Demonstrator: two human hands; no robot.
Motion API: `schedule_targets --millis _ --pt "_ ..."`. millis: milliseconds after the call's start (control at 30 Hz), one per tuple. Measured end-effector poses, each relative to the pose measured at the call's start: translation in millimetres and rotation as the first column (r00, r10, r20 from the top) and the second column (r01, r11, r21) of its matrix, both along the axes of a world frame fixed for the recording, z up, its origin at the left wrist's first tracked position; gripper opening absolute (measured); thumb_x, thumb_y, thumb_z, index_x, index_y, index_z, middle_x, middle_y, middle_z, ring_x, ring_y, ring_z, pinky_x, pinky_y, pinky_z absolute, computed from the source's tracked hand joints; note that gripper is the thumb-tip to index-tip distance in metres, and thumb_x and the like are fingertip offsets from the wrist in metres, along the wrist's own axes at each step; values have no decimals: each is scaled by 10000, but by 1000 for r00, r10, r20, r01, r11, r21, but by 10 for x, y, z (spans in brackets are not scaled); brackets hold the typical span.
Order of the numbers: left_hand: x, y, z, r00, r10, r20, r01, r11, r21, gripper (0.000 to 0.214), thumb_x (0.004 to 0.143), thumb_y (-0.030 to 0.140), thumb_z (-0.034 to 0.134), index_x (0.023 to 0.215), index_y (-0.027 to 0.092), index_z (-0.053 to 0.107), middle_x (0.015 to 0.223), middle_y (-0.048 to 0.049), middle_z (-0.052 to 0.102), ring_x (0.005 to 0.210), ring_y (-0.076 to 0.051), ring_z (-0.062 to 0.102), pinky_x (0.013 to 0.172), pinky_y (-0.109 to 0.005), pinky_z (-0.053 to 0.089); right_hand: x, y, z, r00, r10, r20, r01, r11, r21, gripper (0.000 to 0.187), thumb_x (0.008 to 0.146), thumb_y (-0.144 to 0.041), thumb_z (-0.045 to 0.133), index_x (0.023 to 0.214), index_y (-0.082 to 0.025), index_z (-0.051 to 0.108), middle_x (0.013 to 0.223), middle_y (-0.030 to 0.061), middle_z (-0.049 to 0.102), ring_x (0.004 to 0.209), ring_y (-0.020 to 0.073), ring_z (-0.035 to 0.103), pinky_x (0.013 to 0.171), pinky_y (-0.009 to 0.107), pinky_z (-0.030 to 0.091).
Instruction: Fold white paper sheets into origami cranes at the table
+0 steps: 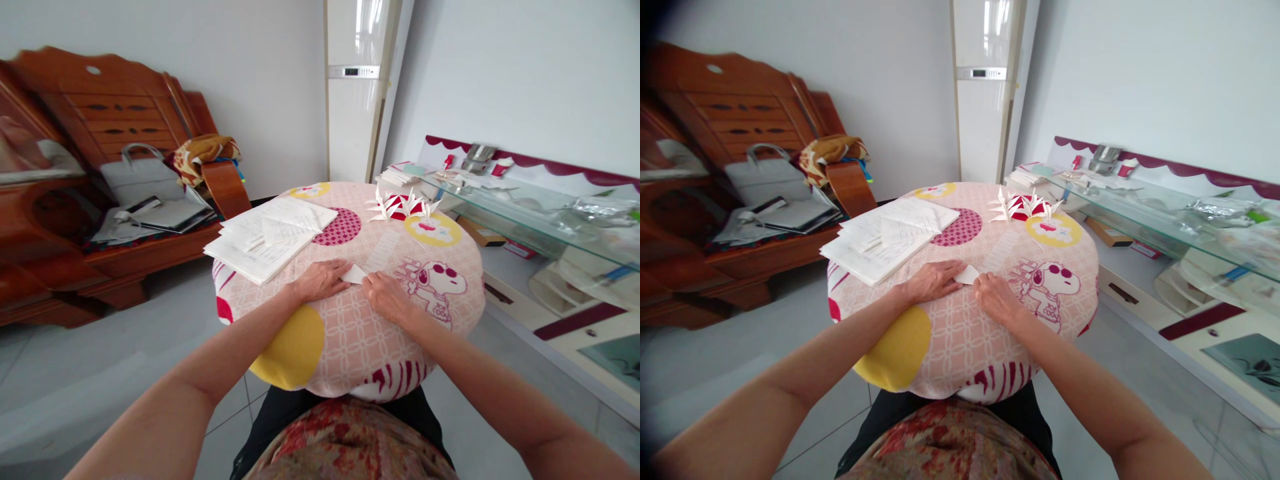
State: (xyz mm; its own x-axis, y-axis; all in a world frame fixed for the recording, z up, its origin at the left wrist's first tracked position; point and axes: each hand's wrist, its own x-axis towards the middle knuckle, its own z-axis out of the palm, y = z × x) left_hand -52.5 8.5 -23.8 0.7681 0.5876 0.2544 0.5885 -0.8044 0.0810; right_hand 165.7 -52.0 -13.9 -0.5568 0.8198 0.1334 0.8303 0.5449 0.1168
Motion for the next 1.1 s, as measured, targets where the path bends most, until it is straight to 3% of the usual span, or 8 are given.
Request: schedule_targets --millis 200,333,500,667,767,867,967,1100 --pt "56 8 49 987 127 99 -120 990 -77 345 1011 397 414 1121 185 662 1010 -94 729 917 -225 690 763 -299 489 54 114 36 976 -80 -203 101 990 95 305 941 -96 388 937 -120 692 902 151 687 845 249 612 695 326 432" --pt "17 56 151 946 166 277 -120 977 -176 335 995 370 438 881 170 681 763 -34 682 696 -157 610 636 -256 404 92 193 137 850 -91 -519 152 985 77 276 938 -180 430 813 -154 675 781 84 684 711 199 602 659 304 416" --pt "-11 53 350 874 139 466 53 925 -375 436 944 419 516 593 161 485 523 42 402 502 -79 358 495 -225 249 128 262 183 546 -200 -814 52 977 -205 197 863 -274 541 735 -177 654 607 5 635 555 149 594 554 254 433" --pt "0 77 334 852 246 461 113 775 -622 394 906 452 522 647 155 533 540 33 457 473 -73 406 448 -195 272 85 256 157 365 -456 -812 -47 861 -506 161 808 -272 575 701 -173 642 504 -30 581 416 112 546 414 198 417" --pt "11 153 244 870 325 372 3 750 -661 336 856 388 535 630 142 573 529 27 480 474 -74 416 452 -195 274 49 263 134 368 -547 -752 -51 795 -604 157 811 -246 583 681 -171 632 498 -26 593 391 98 530 386 179 403" --pt "45 230 165 882 396 256 -149 748 -646 261 783 296 558 576 138 588 500 33 458 479 -75 395 457 -208 253 23 304 102 441 -607 -661 30 746 -665 180 823 -228 587 654 -175 617 499 -19 599 385 100 520 373 183 371" --pt "77 272 121 876 431 215 -211 745 -632 228 757 282 576 581 140 605 491 38 473 489 -82 436 463 -201 280 13 334 96 557 -588 -587 140 762 -632 204 820 -196 596 619 -171 618 482 -14 587 402 105 516 404 195 338" --pt "32 315 107 874 409 262 -132 719 -682 184 744 311 634 763 136 689 602 25 594 527 -94 524 482 -186 363 27 299 133 696 -529 -486 263 817 -513 244 815 -188 614 572 -165 613 494 8 600 463 121 521 473 230 309"
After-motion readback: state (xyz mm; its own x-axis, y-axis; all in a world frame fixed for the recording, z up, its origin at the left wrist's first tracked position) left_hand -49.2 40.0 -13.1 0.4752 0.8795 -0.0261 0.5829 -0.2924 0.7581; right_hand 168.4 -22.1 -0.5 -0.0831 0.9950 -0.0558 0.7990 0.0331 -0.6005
